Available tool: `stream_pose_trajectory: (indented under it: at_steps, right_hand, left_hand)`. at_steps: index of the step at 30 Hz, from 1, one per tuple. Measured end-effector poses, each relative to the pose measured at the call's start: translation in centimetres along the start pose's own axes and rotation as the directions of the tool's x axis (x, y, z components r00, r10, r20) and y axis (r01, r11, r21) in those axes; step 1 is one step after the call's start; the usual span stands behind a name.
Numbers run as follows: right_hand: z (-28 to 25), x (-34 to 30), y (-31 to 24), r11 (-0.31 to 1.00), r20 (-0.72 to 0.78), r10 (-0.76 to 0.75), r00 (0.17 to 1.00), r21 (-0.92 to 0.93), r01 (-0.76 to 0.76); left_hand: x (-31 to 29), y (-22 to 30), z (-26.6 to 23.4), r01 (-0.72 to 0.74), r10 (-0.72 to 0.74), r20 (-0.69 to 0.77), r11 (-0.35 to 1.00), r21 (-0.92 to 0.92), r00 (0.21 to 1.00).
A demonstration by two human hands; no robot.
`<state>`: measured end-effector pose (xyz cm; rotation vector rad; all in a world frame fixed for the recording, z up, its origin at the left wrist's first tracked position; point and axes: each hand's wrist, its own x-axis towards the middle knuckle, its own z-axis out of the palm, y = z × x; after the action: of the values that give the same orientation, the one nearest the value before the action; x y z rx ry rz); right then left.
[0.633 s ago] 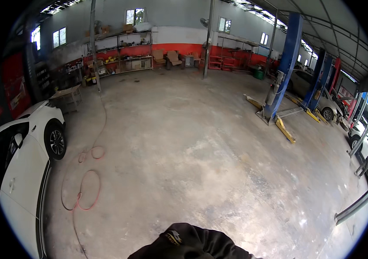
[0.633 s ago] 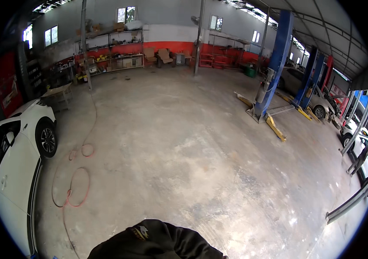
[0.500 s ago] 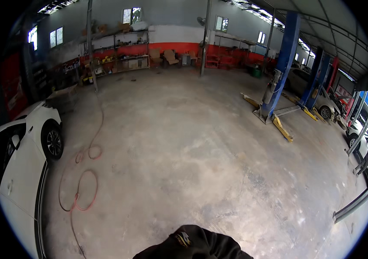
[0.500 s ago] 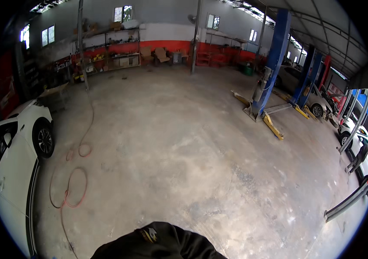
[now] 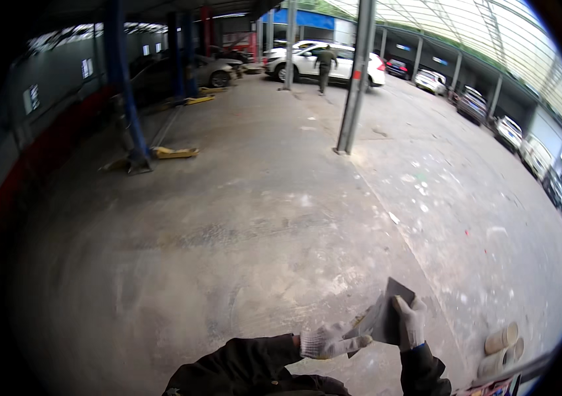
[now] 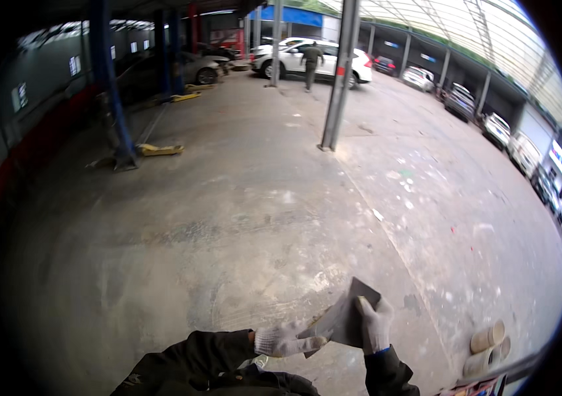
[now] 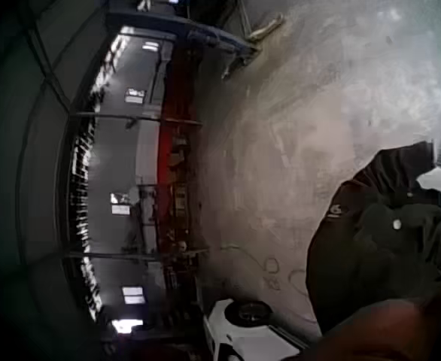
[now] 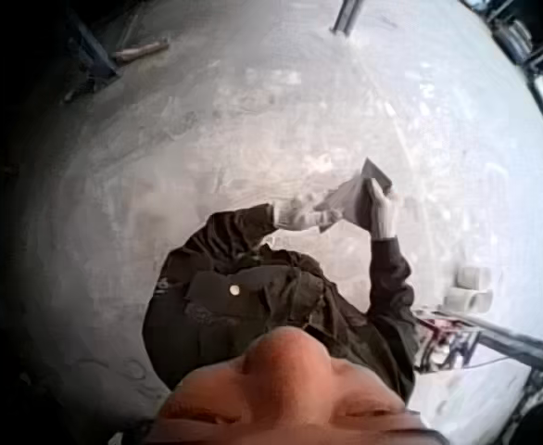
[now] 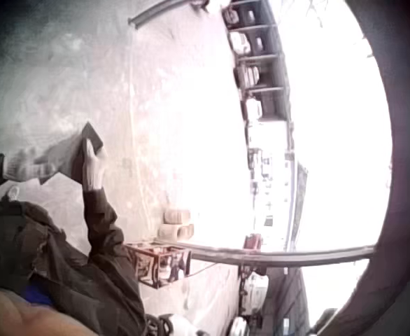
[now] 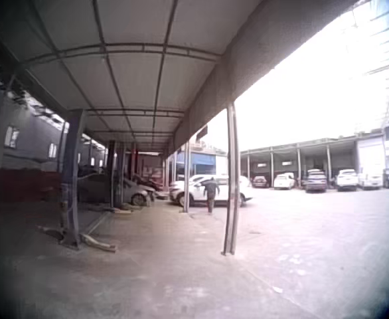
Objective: The person sits on the floor and uses a sanding block to sand a yellow filler patch on the rear quarter panel of a white car. They repeatedly apply and smooth the filler, then walk around the garage while holding the sanding block.
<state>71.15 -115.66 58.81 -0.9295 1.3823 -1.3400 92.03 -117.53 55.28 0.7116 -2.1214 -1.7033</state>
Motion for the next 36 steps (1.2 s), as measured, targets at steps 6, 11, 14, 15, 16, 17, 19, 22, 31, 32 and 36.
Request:
stream_pose_trajectory:
  at_steps: [6,11,14,15,16,17,19,22,31,32,36]
  right_hand:
    - [-3.2,-3.6,-0.8,1.0,-0.013,-0.024,1.0,0.016,0.024]
    - [-4.0,-4.4,-0.7,0.997,-0.162,0.017,0.987,-0.066,-0.028]
    - [-4.1,-6.0,0.1,0.996,-0.161,-0.017,0.987,-0.086,0.004]
    - [-4.6,-6.3,0.4,0.999,-0.136,0.041,0.99,0.032,-0.037]
    - [-5.5,-6.4,0.6,0.99,-0.123,0.054,0.991,0.134,-0.037]
    - [-6.1,-6.6,0.8,0.98,-0.091,0.086,0.992,0.186,-0.068]
    - [-7.2,-6.9,1.1,0.94,-0.083,0.026,0.996,0.342,0.004]
    - [-7.6,-7.5,1.2,0.886,-0.047,-0.031,0.998,0.461,0.049]
    - [-5.2,-7.0,1.9,0.748,-0.026,0.167,0.986,0.654,-0.109]
    - [-5.0,-7.0,2.0,0.733,0.054,0.125,0.991,0.668,-0.129]
    - [-4.9,-6.7,2.5,0.705,-0.05,0.165,0.985,0.704,-0.083]
  left_hand:
    - [3.5,1.9,1.9,-0.073,0.073,0.072,0.997,-0.003,0.995]
    - [6.8,1.2,2.1,0.126,-0.15,0.369,0.988,0.088,0.917]
    - [8.3,-0.2,4.1,0.065,-0.001,0.342,0.982,-0.175,0.94]
    - [8.5,-0.7,4.4,0.1,-0.063,0.351,0.991,-0.088,0.934]
    - [8.6,-1.1,5.1,0.104,0.002,0.389,0.962,-0.252,0.921]
    - [8.7,-1.4,5.6,0.019,0.148,0.378,0.914,-0.405,0.914]
    - [8.7,-1.8,6.3,-0.12,0.406,0.288,0.732,-0.67,0.867]
    - [8.5,-1.8,6.7,0.043,0.3,0.348,0.699,-0.714,0.888]
    - [7.9,-1.0,6.7,0.047,0.118,0.161,0.649,-0.759,0.98]
    - [7.7,-1.1,6.8,0.059,0.045,0.127,0.706,-0.706,0.991]
    - [7.5,-1.2,6.6,-0.055,-0.018,-0.096,0.703,-0.709,0.995]
